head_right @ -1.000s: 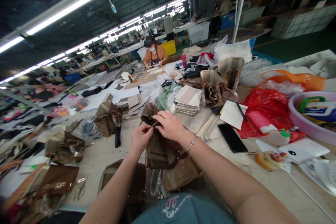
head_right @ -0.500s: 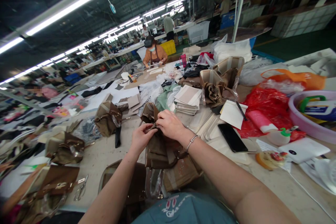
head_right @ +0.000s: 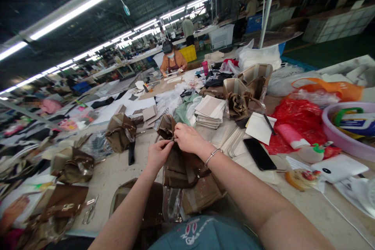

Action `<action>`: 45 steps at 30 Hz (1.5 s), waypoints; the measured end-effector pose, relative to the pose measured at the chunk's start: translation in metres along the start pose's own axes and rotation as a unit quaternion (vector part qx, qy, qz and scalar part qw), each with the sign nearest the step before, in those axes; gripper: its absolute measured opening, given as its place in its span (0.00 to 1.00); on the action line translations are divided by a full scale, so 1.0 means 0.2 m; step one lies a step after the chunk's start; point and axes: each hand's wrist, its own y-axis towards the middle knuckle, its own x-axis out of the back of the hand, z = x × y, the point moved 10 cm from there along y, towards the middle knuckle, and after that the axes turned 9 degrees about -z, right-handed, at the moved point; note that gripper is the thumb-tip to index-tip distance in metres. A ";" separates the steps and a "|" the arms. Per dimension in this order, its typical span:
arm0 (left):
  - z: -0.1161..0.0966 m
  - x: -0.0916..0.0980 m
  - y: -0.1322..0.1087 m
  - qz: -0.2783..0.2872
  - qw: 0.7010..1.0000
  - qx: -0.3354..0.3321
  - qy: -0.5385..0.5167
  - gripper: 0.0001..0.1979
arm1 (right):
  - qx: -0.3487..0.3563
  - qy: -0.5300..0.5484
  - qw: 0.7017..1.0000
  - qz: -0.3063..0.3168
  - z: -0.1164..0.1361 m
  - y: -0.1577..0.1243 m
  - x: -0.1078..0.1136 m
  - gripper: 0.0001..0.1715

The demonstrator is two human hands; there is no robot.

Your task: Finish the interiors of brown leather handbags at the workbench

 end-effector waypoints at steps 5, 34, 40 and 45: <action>0.01 0.00 0.01 -0.023 1.000 0.019 -0.010 0.10 | -0.042 0.009 0.999 0.006 -0.03 0.00 -0.02 0.05; 0.04 -0.01 0.05 0.007 0.998 0.054 -0.009 0.11 | 0.019 -0.057 0.996 0.062 0.03 0.07 -0.10 0.14; -0.02 -0.04 0.05 0.021 0.999 0.001 -0.043 0.09 | 0.018 0.038 0.997 0.061 -0.04 0.06 -0.09 0.16; -0.04 -0.03 0.05 0.003 1.000 -0.005 0.000 0.08 | 0.006 0.126 0.991 0.049 -0.12 0.05 -0.01 0.46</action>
